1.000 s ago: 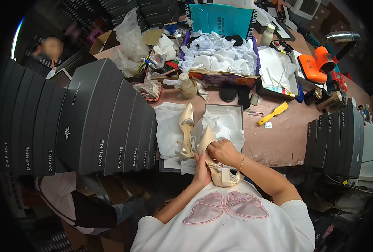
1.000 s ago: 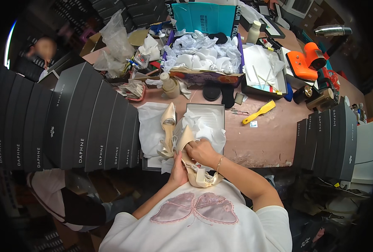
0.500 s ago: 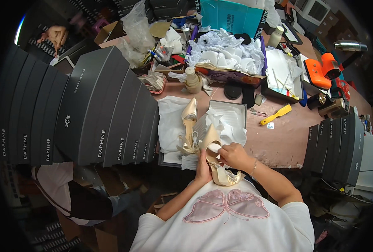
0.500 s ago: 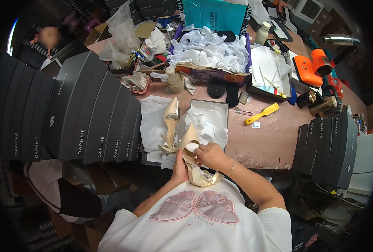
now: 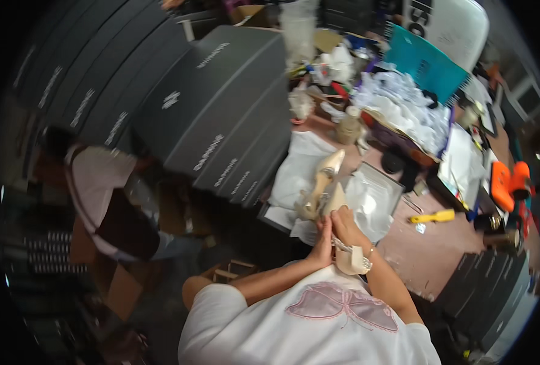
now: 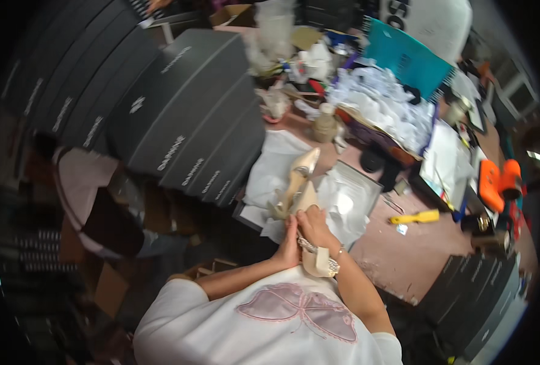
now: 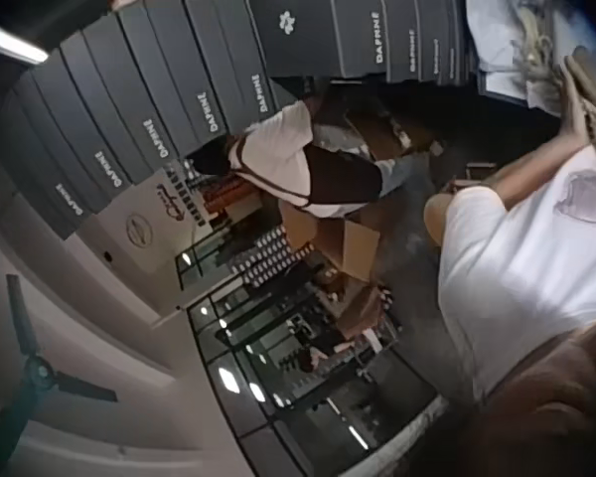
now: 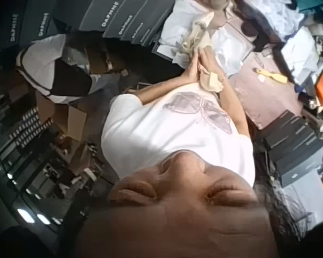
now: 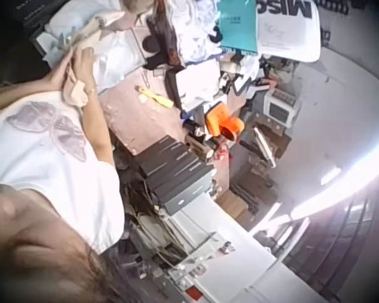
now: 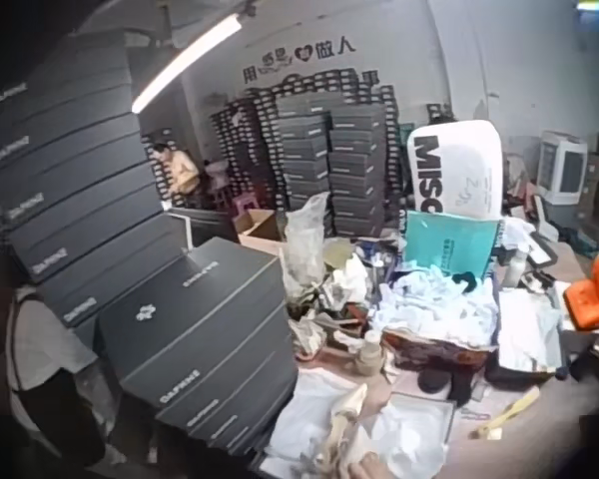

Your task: Packing high-heeled shoes into branded shoeboxes with protective materials such as tissue paper and silica gel packets.

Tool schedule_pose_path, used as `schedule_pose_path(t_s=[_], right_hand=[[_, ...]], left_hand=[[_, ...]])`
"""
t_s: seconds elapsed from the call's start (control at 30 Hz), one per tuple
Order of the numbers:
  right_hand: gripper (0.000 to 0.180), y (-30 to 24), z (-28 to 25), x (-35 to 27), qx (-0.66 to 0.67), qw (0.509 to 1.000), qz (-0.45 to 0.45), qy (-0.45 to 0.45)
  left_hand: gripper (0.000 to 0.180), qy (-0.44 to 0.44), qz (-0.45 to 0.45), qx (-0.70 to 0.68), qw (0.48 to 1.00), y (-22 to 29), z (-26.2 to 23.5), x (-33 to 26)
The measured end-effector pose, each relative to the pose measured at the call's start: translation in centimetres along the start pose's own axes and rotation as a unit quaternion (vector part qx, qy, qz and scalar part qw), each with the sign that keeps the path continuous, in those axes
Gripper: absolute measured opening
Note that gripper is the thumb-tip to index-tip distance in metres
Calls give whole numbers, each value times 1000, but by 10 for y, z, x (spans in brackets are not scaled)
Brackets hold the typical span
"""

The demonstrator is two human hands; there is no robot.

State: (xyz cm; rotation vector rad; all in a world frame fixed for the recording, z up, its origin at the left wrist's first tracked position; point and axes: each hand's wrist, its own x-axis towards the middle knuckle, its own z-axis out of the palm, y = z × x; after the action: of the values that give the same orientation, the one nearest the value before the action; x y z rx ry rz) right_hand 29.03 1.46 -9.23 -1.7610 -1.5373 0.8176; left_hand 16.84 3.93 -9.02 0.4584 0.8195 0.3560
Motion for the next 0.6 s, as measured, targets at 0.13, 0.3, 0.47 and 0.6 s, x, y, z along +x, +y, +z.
schedule_pose_path(t_s=[0.13, 0.3, 0.47, 0.6], right_hand=[[40, 11, 11, 2, -87, 989, -110, 35], [33, -41, 0, -23, 48, 998, -21, -26], [37, -19, 4, -21, -168, 975, -111, -91], [39, -52, -28, -33, 118, 993, 8, -11]], left_hand=[[74, 23, -42, 82, 995, 38, 22, -24], [63, -65, 18, 90, 994, 43, -9, 36], [55, -5, 102, 198, 975, 47, 0, 39], [52, -39, 117, 299, 946, 47, 18, 42]])
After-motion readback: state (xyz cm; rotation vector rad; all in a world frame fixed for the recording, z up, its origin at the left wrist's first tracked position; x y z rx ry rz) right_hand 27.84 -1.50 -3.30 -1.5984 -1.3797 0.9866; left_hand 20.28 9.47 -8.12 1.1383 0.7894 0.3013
